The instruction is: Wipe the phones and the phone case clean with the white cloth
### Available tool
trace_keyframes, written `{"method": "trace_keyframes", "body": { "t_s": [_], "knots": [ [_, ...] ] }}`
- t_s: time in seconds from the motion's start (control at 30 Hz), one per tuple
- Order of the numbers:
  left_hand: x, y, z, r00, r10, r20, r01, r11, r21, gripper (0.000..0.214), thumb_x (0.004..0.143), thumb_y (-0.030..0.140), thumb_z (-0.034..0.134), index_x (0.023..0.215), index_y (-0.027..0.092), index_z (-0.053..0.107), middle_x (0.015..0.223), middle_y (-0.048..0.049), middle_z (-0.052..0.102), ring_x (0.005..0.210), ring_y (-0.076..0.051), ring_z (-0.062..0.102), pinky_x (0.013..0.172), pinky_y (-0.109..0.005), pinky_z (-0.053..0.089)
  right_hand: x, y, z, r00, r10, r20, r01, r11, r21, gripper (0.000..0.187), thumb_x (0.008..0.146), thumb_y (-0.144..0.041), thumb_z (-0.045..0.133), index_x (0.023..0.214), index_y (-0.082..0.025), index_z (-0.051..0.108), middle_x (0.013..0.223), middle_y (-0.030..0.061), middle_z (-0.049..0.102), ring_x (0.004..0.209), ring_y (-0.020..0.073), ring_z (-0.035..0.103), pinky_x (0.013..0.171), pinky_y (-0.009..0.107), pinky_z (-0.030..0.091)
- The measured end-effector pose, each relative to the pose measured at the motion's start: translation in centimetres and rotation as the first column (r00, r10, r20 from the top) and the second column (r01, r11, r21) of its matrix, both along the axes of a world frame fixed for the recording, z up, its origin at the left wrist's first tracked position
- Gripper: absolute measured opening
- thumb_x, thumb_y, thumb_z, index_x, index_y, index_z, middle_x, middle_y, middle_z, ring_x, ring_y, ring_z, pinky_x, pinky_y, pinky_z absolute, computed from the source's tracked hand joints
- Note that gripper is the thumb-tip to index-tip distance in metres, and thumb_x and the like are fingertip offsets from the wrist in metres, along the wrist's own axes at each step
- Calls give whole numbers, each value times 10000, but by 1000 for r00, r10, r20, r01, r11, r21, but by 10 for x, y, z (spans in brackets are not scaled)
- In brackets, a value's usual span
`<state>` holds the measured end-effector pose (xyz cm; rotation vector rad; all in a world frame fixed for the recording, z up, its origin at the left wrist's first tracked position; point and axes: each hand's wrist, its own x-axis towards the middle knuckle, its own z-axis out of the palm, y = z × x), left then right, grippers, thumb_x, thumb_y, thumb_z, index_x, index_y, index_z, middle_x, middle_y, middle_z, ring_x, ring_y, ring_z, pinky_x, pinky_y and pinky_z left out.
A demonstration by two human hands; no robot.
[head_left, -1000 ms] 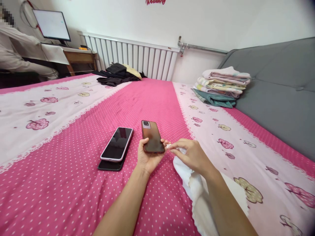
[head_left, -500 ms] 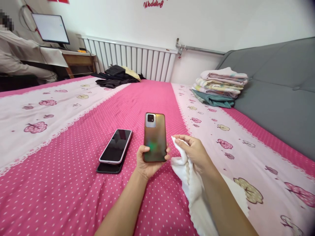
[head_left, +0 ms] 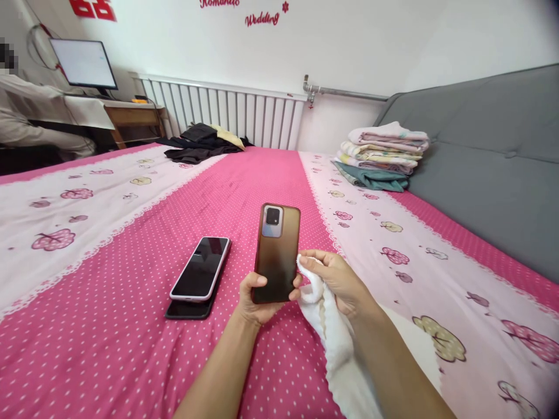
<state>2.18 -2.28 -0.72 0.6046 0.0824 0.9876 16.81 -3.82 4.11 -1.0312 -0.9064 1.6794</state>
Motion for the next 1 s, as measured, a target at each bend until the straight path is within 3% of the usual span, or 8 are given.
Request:
{"method": "trace_keyframes", "body": {
  "t_s": [0.1, 0.27, 0.43, 0.6, 0.67, 0.77, 0.9, 1.0],
  "knots": [
    [1, -1, 0, 999, -16, -42, 19, 998, 64, 473, 578, 332, 579, 988, 97, 599, 791, -113, 579, 689, -191, 502, 567, -287, 352, 2, 1, -1, 999, -3, -46, 4, 1000, 11, 276, 759, -289, 665, 953, -195, 492, 560, -3, 640, 492, 206, 649, 465, 343, 541],
    [2, -2, -2, 998, -23, -57, 28, 995, 93, 465, 584, 356, 608, 975, 104, 609, 871, -114, 556, 675, -165, 483, 549, -268, 340, 3, 2, -2, 995, 18, -101, -10, 997, 82, 258, 776, -276, 645, 959, -208, 475, 623, -15, 629, 529, 197, 648, 504, 397, 562],
    [-1, 1, -6, 995, -34, -94, 48, 986, 157, 448, 606, 369, 596, 966, 103, 618, 842, -123, 579, 666, -166, 483, 577, -274, 345, 2, 2, -4, 991, 38, -131, -23, 994, 111, 278, 765, -284, 654, 963, -203, 478, 568, -56, 570, 497, 184, 637, 516, 383, 563],
    [0, 3, -9, 988, -87, -125, 116, 963, 245, 566, 611, 410, 565, 1047, 50, 592, 874, -148, 595, 611, -155, 482, 572, -281, 334, 5, 1, 0, 983, 82, -166, -62, 990, 125, 313, 772, -325, 646, 1015, -220, 479, 480, -65, 538, 468, 203, 624, 464, 358, 530],
    [1, 4, -11, 984, -123, -129, 154, 949, 274, 614, 606, 428, 555, 1062, 17, 582, 811, -140, 597, 579, -148, 477, 567, -280, 330, 9, 0, 5, 986, 26, -166, -6, 993, 120, 339, 746, -313, 670, 1023, -210, 502, 493, -44, 569, 450, 195, 609, 440, 331, 511],
    [1, 5, -13, 975, -167, -145, 201, 942, 269, 626, 611, 423, 542, 1093, 24, 569, 847, -151, 606, 576, -148, 488, 547, -275, 330, 18, 1, 13, 976, -162, -143, 177, 979, 104, 405, 675, -273, 730, 1027, -193, 547, 584, -6, 639, 444, 175, 596, 441, 308, 501],
    [2, 4, -11, 960, -221, -175, 263, 923, 279, 611, 599, 382, 550, 1109, 46, 558, 911, -161, 611, 570, -148, 502, 507, -266, 334, 29, 2, 16, 911, -399, -102, 410, 900, 146, 418, 616, -247, 772, 995, -179, 609, 653, 7, 672, 557, 166, 632, 535, 283, 520],
    [4, 3, -8, 955, -246, -165, 283, 920, 271, 591, 602, 382, 534, 1080, 35, 561, 919, -169, 606, 563, -148, 508, 491, -264, 339, 30, 2, 15, 860, -510, -20, 491, 815, 306, 391, 658, -311, 744, 1016, -205, 631, 752, 9, 688, 615, 150, 631, 595, 284, 515]
  ]
}}
